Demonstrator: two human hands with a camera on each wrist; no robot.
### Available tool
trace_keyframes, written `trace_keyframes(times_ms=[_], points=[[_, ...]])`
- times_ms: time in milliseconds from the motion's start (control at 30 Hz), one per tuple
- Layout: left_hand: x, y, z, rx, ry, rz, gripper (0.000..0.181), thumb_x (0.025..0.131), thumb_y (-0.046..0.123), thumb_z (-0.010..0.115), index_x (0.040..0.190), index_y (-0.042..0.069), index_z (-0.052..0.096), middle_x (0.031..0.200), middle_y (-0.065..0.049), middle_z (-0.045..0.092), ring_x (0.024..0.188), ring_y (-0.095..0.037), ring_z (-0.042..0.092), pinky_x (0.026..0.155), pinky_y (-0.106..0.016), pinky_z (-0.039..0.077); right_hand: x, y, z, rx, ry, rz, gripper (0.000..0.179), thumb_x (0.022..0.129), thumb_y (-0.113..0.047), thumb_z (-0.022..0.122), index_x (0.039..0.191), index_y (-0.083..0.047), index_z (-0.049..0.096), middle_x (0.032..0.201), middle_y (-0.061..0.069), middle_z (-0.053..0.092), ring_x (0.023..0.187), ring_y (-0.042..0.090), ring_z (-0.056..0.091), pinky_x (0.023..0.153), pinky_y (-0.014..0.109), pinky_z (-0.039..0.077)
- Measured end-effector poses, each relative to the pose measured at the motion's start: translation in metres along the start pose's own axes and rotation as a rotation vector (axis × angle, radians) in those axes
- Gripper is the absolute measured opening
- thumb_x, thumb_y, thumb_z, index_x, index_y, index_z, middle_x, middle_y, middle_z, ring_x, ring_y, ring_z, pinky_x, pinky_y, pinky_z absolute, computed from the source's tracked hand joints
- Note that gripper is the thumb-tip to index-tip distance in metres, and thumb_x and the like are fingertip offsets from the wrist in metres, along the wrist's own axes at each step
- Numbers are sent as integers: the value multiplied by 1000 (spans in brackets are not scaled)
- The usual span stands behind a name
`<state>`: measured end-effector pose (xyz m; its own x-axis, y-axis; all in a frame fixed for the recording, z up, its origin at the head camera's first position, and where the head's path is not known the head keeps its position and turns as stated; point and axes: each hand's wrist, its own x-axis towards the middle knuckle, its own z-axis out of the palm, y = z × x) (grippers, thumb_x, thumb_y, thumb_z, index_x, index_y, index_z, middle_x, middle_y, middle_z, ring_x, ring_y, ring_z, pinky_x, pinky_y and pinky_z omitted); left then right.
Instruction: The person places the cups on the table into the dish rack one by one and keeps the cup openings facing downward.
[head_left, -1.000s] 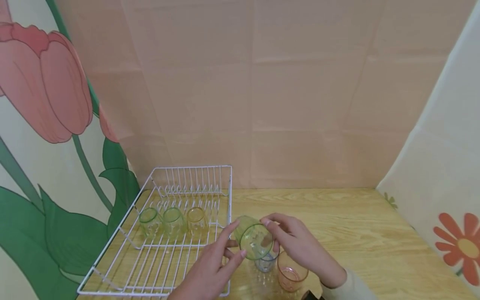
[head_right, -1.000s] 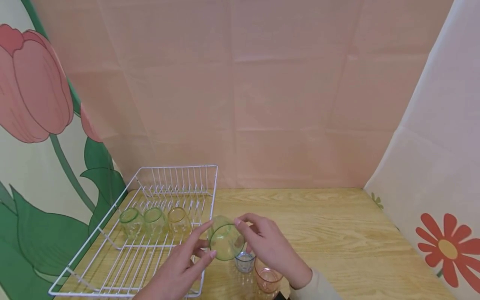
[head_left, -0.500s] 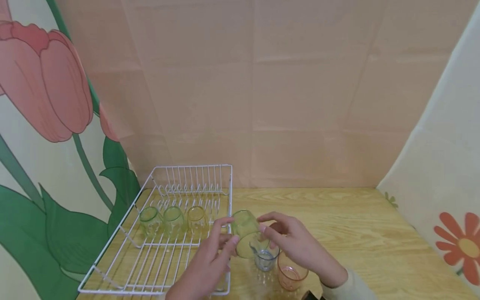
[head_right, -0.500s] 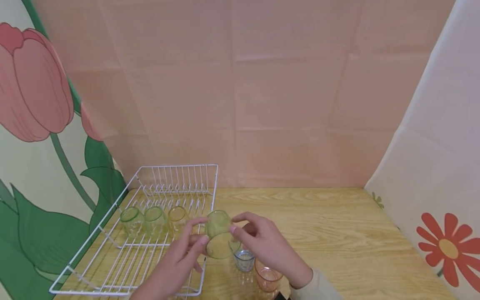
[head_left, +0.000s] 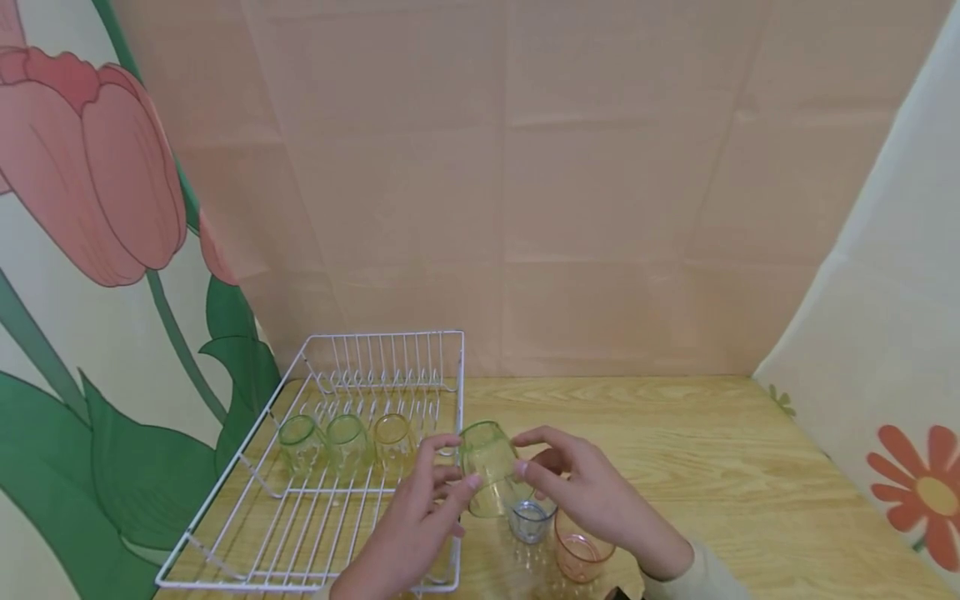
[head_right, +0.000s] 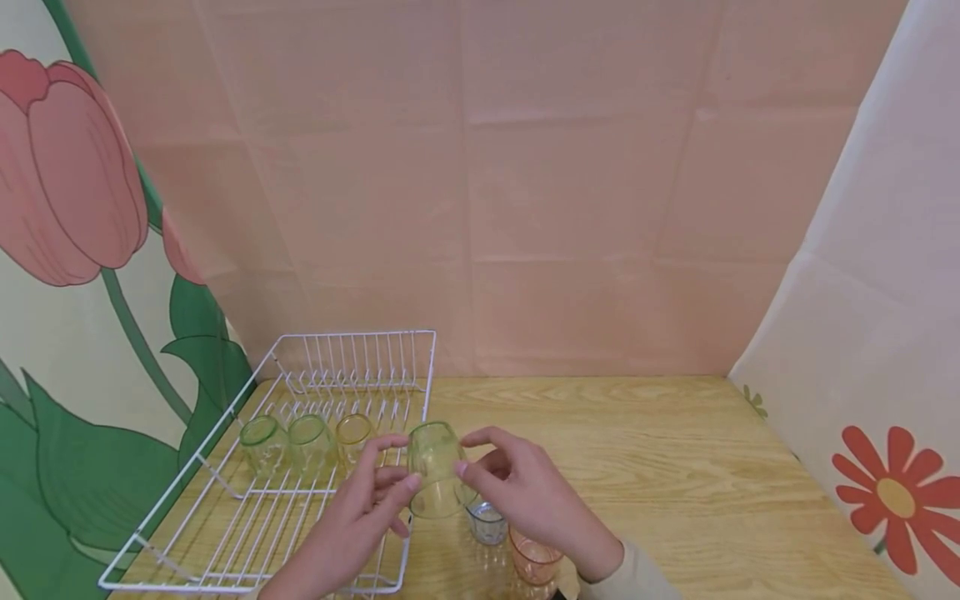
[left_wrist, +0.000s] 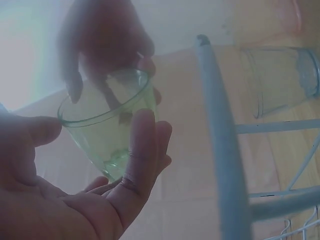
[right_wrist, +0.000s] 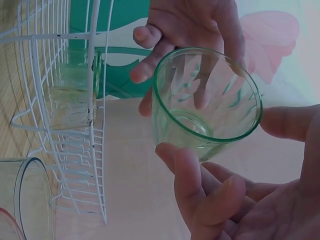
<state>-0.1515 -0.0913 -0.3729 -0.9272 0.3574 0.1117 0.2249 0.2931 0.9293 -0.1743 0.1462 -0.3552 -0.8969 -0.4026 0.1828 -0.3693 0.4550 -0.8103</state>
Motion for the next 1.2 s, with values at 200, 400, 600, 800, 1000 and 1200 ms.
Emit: trace_keyframes(times_ms=[200,400,600,800,1000,1200], points=[[-1,-1,1,-38,-5,14,55,102,43,56,144,20,30,136,-27,53,96,-22,68,70,-32,58,1,-1,2,4,24,42,43,99,-37,63,126,-4,61,90,1,74,72,13,65,66,29,53],[-1,-3,1,-37,-5,43,57,101,41,58,144,19,28,137,-25,52,107,-26,65,76,-31,59,0,0,4,-5,31,39,47,96,-38,67,128,-4,60,91,-1,74,78,13,67,66,29,53],[0,-3,0,-22,24,44,59,99,39,63,142,18,28,135,-20,54,107,-22,63,81,-31,57,-1,0,5,14,24,14,49,92,-36,72,130,-7,59,95,-1,74,81,14,66,64,28,52],[1,-3,-1,-23,42,49,62,97,37,66,141,18,28,134,-17,55,105,-20,62,80,-30,56,-1,0,6,14,10,-5,50,90,-33,74,130,-7,59,102,4,74,82,12,65,63,27,53],[0,-2,0,7,61,32,69,93,41,70,143,21,27,137,-11,55,108,-21,61,83,-31,54,-1,3,7,-6,9,-47,54,88,-33,77,131,-5,58,107,7,73,82,9,63,61,27,52],[1,-3,1,37,94,44,76,91,35,75,149,21,28,138,-10,54,108,-21,60,85,-33,53,-2,5,8,0,17,-72,53,88,-32,77,130,-6,58,109,10,73,82,9,63,56,27,53]])
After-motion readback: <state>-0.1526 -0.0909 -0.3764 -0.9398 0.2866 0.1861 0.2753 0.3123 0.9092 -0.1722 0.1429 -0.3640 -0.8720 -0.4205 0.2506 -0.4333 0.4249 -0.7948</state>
